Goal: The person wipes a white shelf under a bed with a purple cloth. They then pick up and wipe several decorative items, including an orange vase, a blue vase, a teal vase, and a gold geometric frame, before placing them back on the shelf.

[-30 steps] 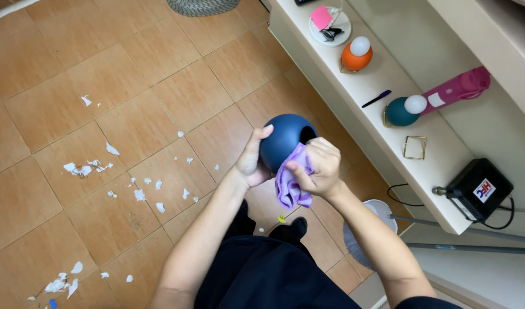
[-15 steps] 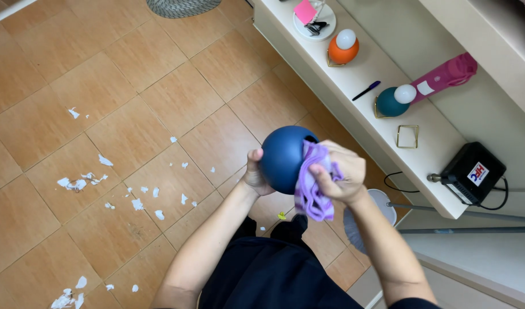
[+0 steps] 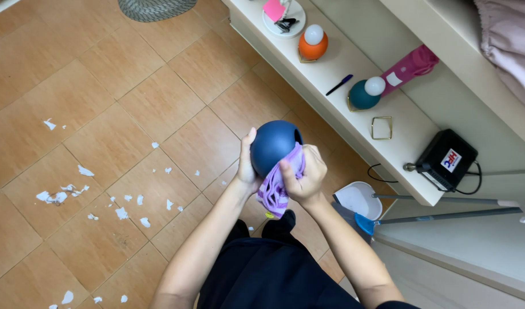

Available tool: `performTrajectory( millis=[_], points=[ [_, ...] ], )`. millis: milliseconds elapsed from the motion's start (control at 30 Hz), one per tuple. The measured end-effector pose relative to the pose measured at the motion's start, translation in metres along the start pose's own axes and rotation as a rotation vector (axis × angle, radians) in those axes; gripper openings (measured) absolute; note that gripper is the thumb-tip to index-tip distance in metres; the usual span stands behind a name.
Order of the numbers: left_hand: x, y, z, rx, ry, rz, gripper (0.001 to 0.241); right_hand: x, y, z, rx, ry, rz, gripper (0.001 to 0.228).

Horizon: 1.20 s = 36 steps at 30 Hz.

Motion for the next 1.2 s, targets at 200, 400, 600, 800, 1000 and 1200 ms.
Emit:
performTrajectory(
  millis=[200,400,600,800,1000,1200],
  points=[
    [0.031,0.072,0.023,-1.466,0.653,-0.073,0.107,0.035,-0.004,0.086,-0.765,0.646,0.004,0.046],
    [0.021,0.080,-0.005,-0.885,0.438,-0.059,0.108,0.023,-0.031,0.059,-0.617,0.443,-0.073,0.041],
    [0.006,0.053,-0.027,0.030,-0.058,0.102,0.098,0.013,-0.049,0.077,-0.089,-0.123,-0.108,0.039],
    [0.007,0.075,-0.023,0.130,-0.059,0.099,0.088,0.004,-0.076,0.110,-0.268,0.180,0.227,0.026],
    [-0.022,0.057,-0.037,0.143,0.100,0.099,0.084,-0.010,-0.039,0.036,0.143,0.183,0.145,0.026],
    [-0.027,0.056,-0.041,0.216,0.183,0.239,0.081,-0.021,-0.039,0.012,0.067,0.031,-0.030,0.037]
  ],
)
Point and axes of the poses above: each hand's wrist, its own x-axis away from the middle knuckle, its own y-axis out of the palm, z = x × y, the point moved 3 cm from there along -x, towards the middle knuckle, and after that the axes turned 15 degrees about -z, right-handed, at the moved point
